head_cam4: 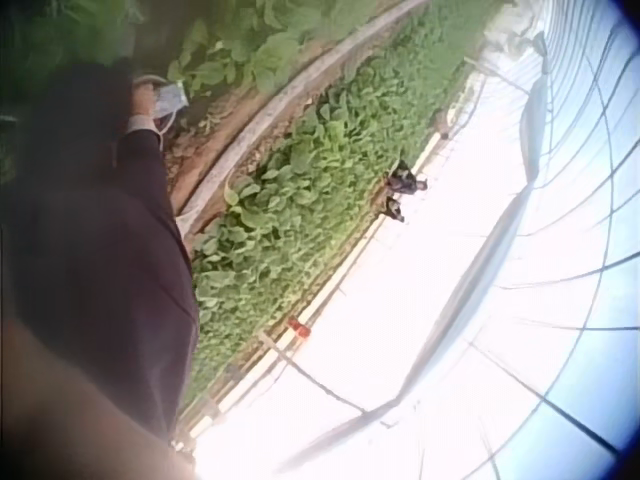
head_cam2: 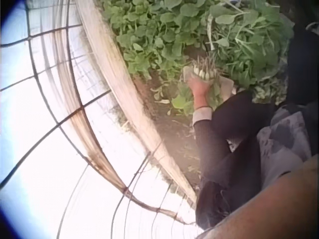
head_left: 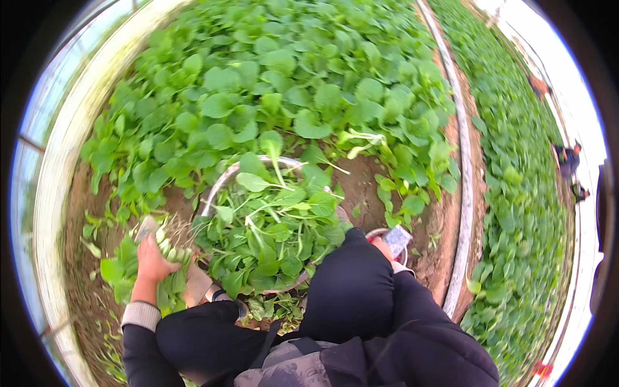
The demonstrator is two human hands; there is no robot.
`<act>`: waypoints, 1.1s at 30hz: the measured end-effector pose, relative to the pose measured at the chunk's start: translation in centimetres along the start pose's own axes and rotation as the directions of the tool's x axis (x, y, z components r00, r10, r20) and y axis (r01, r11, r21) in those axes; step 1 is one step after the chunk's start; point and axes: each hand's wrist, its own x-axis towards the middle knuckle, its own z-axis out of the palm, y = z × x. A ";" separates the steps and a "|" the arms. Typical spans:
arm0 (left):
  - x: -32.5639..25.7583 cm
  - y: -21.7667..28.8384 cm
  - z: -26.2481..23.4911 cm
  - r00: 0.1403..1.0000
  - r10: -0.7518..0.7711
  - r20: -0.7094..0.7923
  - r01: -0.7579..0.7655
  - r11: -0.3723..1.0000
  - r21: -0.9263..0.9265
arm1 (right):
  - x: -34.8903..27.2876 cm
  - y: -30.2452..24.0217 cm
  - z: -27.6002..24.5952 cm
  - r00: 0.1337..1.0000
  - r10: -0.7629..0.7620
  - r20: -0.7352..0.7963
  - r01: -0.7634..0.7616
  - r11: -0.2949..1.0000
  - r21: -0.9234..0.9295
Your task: The person harvests leafy green vegetables from a greenhouse bed, pulls them from the soil, and places them into a basket. The person repeatedly gathers and arranges the harvested greens.
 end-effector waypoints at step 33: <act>-1.1 -0.6 0.9 0.991 0.119 -0.064 -0.126 0.982 -0.137 | -17.3 -47.0 8.9 0.533 -0.833 0.148 0.472 0.438 0.765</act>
